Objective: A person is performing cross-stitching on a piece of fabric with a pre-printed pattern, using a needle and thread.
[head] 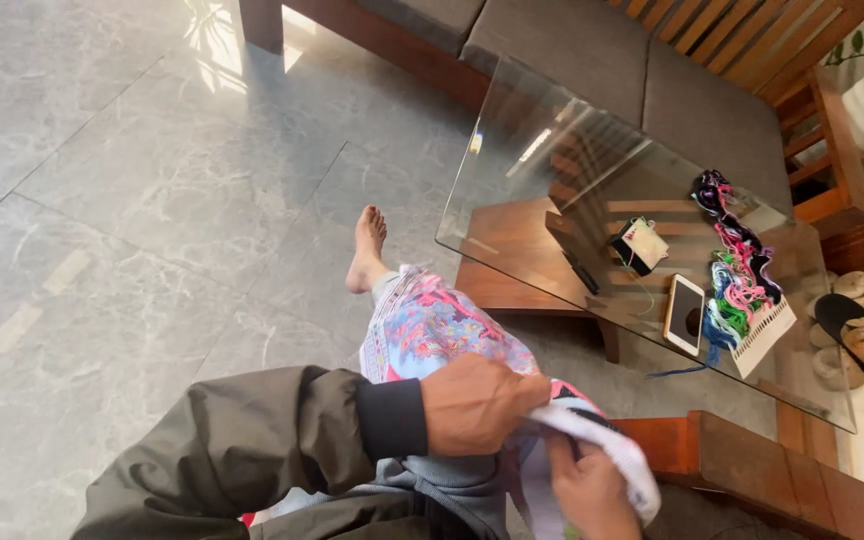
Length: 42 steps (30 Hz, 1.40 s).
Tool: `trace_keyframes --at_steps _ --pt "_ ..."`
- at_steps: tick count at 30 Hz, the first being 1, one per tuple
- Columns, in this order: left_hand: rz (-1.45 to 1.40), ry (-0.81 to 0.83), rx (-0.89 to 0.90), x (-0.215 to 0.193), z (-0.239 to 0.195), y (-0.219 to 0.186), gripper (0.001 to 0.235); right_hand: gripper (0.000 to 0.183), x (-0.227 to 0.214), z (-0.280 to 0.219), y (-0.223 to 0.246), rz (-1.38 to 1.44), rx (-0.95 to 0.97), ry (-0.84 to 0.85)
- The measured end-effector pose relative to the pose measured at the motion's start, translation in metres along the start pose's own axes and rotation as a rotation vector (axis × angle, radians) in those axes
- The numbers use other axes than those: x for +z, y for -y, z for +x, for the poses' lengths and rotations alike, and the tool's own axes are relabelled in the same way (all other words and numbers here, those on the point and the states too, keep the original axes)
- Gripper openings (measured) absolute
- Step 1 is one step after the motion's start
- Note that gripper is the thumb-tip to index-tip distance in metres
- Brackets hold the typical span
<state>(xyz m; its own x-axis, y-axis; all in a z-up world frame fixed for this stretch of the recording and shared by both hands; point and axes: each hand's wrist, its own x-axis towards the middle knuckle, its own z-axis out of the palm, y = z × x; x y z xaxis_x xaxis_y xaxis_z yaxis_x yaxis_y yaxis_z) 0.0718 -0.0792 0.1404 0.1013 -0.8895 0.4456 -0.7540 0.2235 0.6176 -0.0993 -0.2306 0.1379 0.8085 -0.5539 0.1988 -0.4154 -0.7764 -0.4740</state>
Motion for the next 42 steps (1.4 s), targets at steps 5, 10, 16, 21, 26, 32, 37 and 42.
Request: trace_keyframes --at_steps 5,10,16,21,26,32,37,42 --pt "-0.13 -0.073 -0.269 0.033 0.027 0.036 0.01 0.028 -0.019 0.019 -0.003 -0.211 -0.234 0.172" --pt "-1.454 -0.11 -0.96 0.069 0.007 0.043 0.01 0.011 0.028 -0.012 -0.042 -0.508 -0.141 0.224" --pt "-1.808 -0.269 -0.884 0.094 -0.013 0.038 0.01 0.013 0.032 -0.034 -0.05 -0.493 -0.215 0.096" --pt "-1.87 -0.309 -0.947 0.081 0.002 0.009 0.025 0.021 0.019 -0.038 -0.04 -0.578 -0.224 -0.004" --pt "-1.791 -0.516 -0.969 0.096 -0.005 0.003 0.002 0.028 0.026 -0.038 -0.034 -0.436 -0.238 -0.076" --pt "-1.775 -0.79 -0.955 0.126 0.004 -0.005 0.022 0.028 0.037 -0.035 -0.041 -0.38 -0.08 -0.088" --pt "-1.858 -0.852 -0.907 0.135 0.011 0.001 0.019 0.016 0.027 -0.027 -0.009 -0.152 -0.095 -0.267" --pt "-1.87 -0.884 -0.873 0.112 -0.016 0.013 0.031 0.017 0.034 -0.02 0.017 0.131 -0.326 -0.33"
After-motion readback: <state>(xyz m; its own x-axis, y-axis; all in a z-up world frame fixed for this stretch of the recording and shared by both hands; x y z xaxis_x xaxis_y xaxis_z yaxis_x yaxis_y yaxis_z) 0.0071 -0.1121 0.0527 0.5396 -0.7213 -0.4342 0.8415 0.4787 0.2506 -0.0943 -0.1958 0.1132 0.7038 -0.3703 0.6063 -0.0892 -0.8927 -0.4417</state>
